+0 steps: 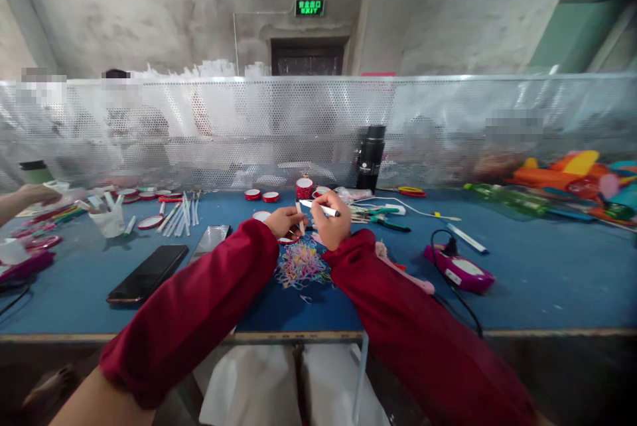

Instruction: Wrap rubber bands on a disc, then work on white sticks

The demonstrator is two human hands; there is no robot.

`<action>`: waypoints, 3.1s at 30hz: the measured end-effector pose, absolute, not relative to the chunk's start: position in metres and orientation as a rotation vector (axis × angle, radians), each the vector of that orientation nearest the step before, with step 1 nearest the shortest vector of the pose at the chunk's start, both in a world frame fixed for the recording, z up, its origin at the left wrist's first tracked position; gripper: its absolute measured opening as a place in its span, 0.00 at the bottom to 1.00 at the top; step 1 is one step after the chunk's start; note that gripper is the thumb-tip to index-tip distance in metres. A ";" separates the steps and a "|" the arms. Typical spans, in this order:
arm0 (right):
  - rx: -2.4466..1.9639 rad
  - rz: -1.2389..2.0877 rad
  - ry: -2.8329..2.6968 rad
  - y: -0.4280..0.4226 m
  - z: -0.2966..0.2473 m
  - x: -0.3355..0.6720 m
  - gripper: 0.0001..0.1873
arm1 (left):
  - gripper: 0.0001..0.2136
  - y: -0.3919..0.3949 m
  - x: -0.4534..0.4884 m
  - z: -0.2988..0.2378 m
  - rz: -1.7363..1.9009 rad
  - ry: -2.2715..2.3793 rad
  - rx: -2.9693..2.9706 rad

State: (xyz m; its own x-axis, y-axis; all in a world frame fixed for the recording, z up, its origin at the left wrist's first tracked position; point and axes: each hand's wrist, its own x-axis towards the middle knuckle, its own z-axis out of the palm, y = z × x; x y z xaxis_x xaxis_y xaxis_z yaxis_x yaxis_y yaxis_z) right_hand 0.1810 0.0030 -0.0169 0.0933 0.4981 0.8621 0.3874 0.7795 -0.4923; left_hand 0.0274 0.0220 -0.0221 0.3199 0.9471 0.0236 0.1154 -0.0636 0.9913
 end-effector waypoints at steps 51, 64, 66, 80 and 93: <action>-0.763 0.073 -1.533 0.002 -0.017 0.180 0.06 | 0.10 0.021 0.027 -0.021 0.948 1.029 1.441; -0.738 0.079 -1.558 0.000 -0.018 0.178 0.06 | 0.11 0.026 0.027 -0.025 0.949 0.984 1.433; -0.733 0.087 -1.563 0.001 -0.019 0.178 0.06 | 0.10 0.026 0.027 -0.025 0.950 0.978 1.436; -0.760 0.068 -1.522 0.002 -0.017 0.180 0.05 | 0.07 0.021 0.027 -0.021 0.942 1.019 1.447; -0.721 0.093 -1.570 0.001 -0.017 0.179 0.06 | 0.08 0.023 0.027 -0.023 0.928 0.998 1.472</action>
State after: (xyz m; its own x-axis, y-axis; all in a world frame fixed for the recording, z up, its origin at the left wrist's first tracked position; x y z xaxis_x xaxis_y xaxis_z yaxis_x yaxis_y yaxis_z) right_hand 0.1788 0.0006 -0.0171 0.0429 0.4910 0.8701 0.3847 0.7957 -0.4679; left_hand 0.0270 0.0231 -0.0232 0.3440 0.9385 0.0310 0.0993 -0.0692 0.9926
